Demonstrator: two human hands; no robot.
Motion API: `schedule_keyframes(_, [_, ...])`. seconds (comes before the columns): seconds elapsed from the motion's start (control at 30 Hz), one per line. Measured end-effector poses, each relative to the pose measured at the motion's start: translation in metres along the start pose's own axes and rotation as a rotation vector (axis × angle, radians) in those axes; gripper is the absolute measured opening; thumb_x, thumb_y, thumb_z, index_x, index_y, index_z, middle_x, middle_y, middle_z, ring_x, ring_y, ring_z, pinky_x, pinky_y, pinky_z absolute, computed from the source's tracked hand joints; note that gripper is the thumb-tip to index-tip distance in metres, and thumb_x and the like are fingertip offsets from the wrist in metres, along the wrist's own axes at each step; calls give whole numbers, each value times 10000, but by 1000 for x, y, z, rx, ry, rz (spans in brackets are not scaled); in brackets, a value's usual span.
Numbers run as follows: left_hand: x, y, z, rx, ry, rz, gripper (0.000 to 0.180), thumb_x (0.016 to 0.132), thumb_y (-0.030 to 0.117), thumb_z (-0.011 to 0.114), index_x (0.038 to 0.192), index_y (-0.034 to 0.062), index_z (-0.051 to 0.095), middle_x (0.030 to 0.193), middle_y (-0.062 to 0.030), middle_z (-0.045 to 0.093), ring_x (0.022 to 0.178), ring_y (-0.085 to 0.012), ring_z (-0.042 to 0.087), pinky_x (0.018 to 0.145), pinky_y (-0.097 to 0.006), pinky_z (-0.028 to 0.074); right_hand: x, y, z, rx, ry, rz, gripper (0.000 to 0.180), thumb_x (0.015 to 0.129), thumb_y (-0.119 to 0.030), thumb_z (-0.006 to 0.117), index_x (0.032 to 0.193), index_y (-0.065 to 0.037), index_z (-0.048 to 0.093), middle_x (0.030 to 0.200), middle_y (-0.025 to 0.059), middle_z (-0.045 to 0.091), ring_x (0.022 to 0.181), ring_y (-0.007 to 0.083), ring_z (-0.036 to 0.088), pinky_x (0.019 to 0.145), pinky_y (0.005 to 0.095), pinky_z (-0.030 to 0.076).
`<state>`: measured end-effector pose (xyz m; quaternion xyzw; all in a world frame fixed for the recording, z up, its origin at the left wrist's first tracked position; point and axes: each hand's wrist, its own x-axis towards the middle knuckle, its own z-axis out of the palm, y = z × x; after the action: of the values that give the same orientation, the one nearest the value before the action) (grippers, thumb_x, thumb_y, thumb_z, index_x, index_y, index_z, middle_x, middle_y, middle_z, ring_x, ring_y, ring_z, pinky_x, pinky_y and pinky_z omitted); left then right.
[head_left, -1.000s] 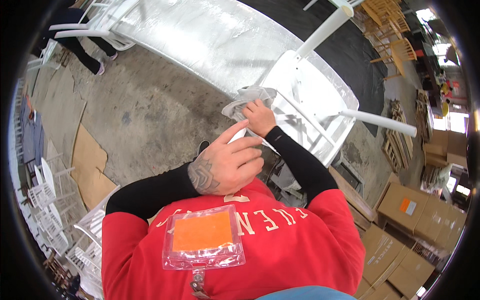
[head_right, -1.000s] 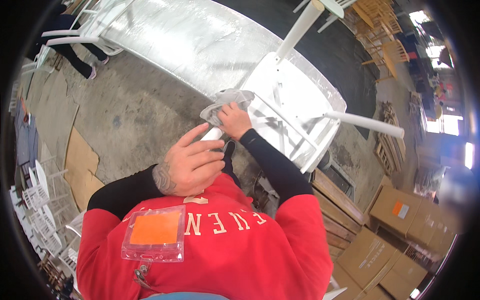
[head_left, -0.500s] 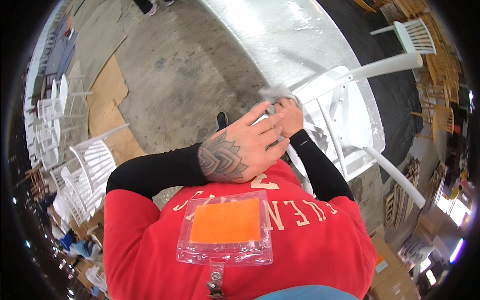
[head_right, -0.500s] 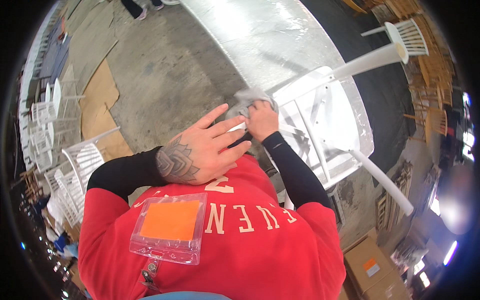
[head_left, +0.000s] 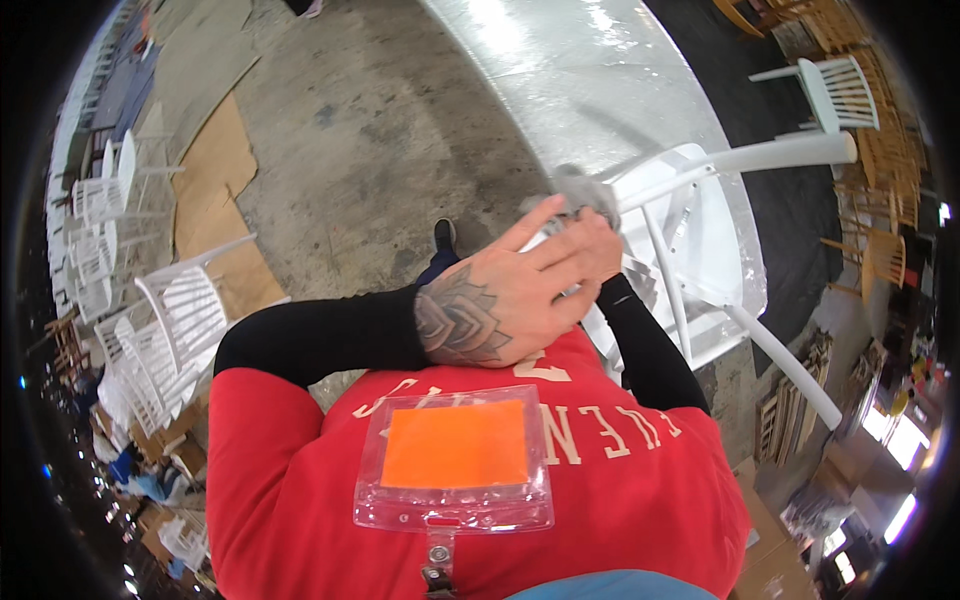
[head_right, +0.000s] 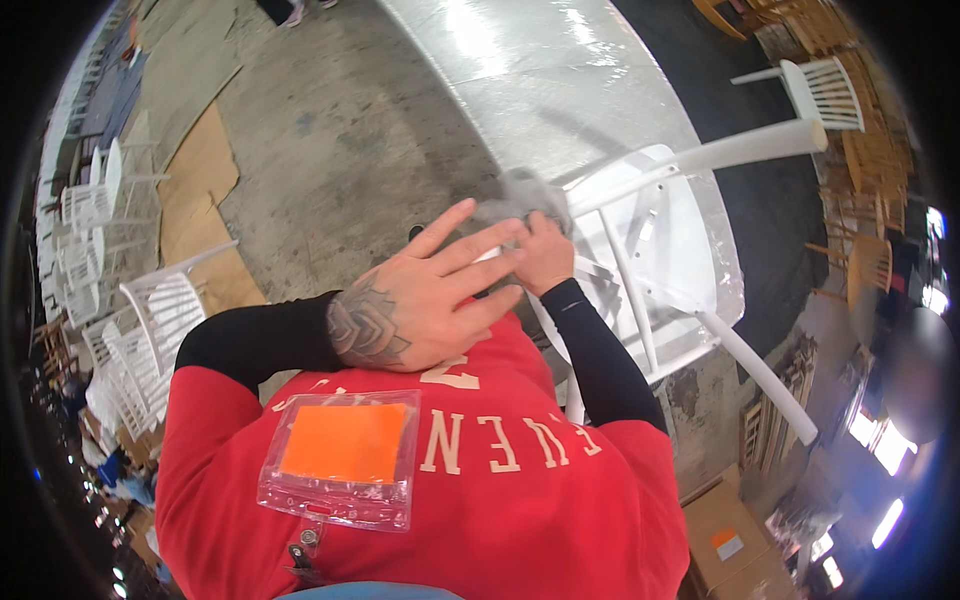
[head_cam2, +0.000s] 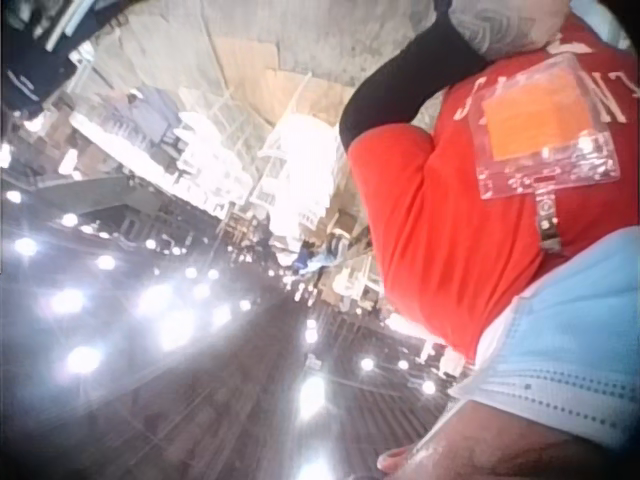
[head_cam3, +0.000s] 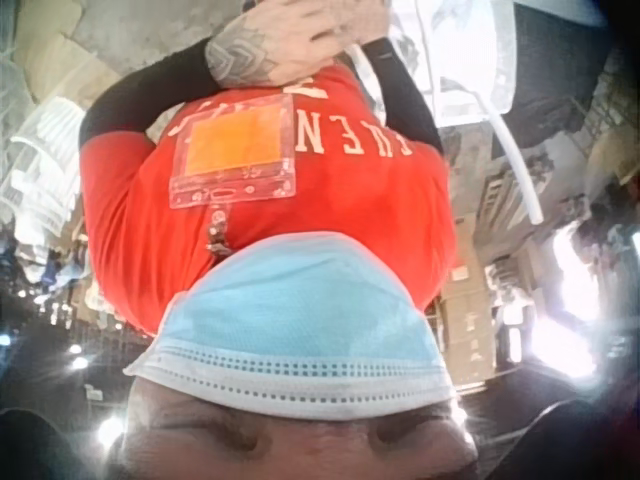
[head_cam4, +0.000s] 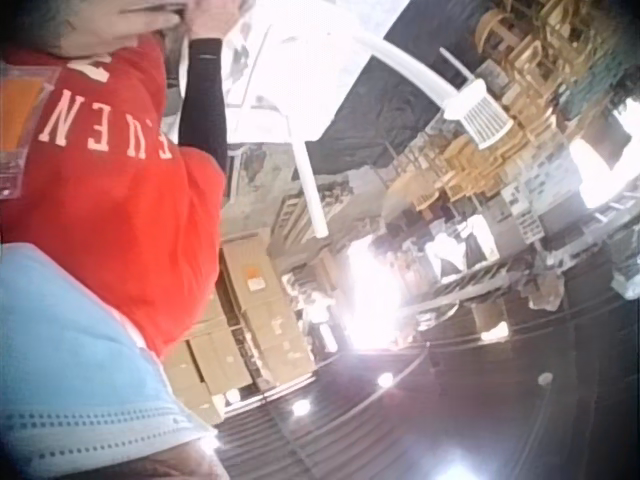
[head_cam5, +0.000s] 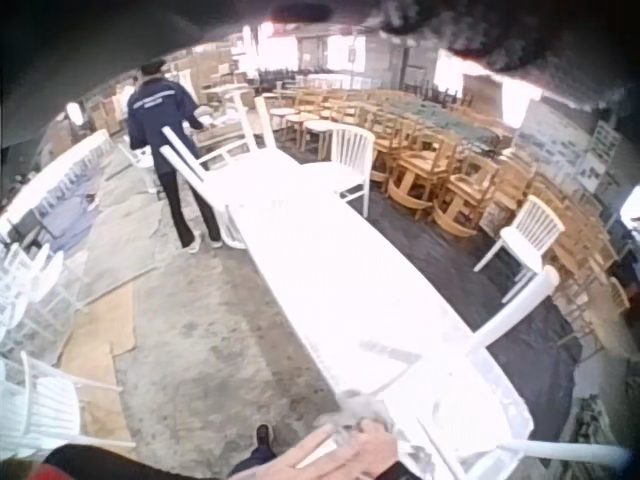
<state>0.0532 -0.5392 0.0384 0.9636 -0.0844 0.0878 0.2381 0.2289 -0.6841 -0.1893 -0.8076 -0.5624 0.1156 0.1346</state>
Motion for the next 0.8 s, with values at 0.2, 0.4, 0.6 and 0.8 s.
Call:
schedule_keyframes(0.2, [2, 0, -10, -19, -67, 49, 469, 744, 195, 790, 1167, 31, 672, 1322, -175, 586, 1436, -367, 407, 1192, -642, 232, 58, 136, -98, -335, 150, 357, 280, 841, -353, 706, 910, -82, 713, 952, 147, 652, 890, 346, 672, 734, 477, 554])
schedule_keyframes(0.4, [10, 3, -16, -11, -138, 6, 482, 756, 222, 792, 1178, 27, 667, 1333, -172, 584, 1426, -371, 420, 1188, -641, 232, 30, 28, -11, -259, 235, 253, 289, 774, -368, 729, 897, -109, 758, 1058, 99, 650, 930, 316, 677, 782, 497, 547])
schedule_keyframes(0.6, [6, 1, -18, -12, -116, 12, 454, 780, 232, 782, 1171, 29, 673, 1304, -164, 603, 1407, -369, 442, 1189, -635, 235, -7, -6, -37, 91, 252, 209, 379, 691, -335, 786, 1023, -158, 742, 1012, 78, 621, 981, 293, 643, 749, 409, 557])
schedule_keyframes(0.8, [11, 2, -20, 1, -153, 10, 466, 797, 238, 772, 1201, 34, 659, 1286, -167, 611, 1391, -368, 457, 1197, -620, 235, -44, 45, -64, -135, 379, 252, 494, 741, -216, 752, 1227, -288, 700, 970, 81, 563, 925, 274, 606, 760, 387, 529])
